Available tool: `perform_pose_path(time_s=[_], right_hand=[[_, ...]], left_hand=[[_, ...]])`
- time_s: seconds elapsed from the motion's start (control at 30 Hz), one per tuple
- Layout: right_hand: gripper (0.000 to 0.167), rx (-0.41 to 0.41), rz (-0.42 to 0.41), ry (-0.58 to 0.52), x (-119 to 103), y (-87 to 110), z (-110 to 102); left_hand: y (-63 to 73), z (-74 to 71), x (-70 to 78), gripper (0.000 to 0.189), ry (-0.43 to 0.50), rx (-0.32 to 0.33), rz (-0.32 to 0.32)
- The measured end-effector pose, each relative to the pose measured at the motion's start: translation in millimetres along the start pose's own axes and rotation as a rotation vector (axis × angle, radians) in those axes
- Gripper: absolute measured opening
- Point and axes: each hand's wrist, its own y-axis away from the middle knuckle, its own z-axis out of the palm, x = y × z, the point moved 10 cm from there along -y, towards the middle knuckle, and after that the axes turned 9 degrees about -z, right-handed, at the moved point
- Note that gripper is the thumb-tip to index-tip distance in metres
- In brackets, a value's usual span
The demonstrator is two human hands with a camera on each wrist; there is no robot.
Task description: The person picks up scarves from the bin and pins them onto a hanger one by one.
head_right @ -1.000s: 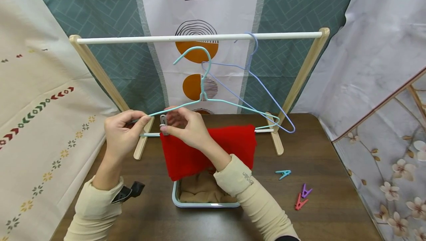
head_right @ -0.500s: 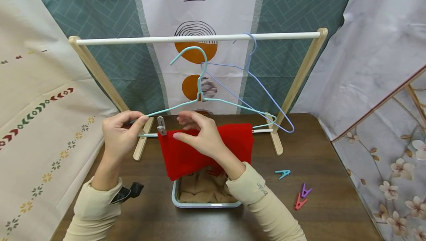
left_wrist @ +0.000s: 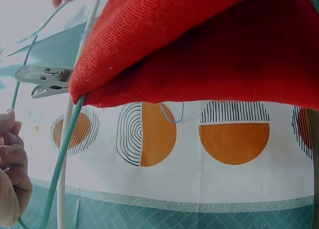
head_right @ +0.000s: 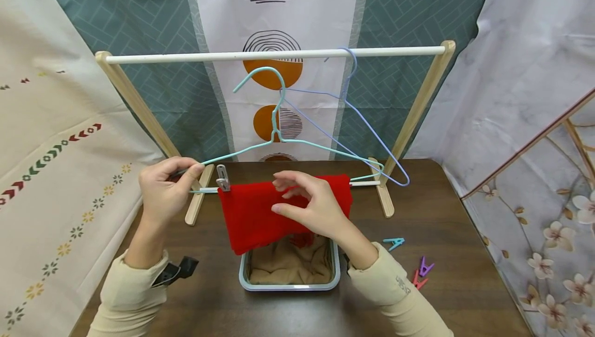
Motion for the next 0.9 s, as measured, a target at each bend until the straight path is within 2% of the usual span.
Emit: perform_pose_path(time_s=[0.57, 0.9], right_hand=[[0.048, -0.026, -0.02, 0.104, -2, 49.7, -41], [0.048, -0.042, 0.102, 0.211, 17, 80.3, -65]], left_hand=[[-0.6, -9.9, -3.9, 0.013, 0.002, 0.023, -0.001], [-1.3, -14.3, -4.6, 0.012, -0.002, 0.043, -0.013]])
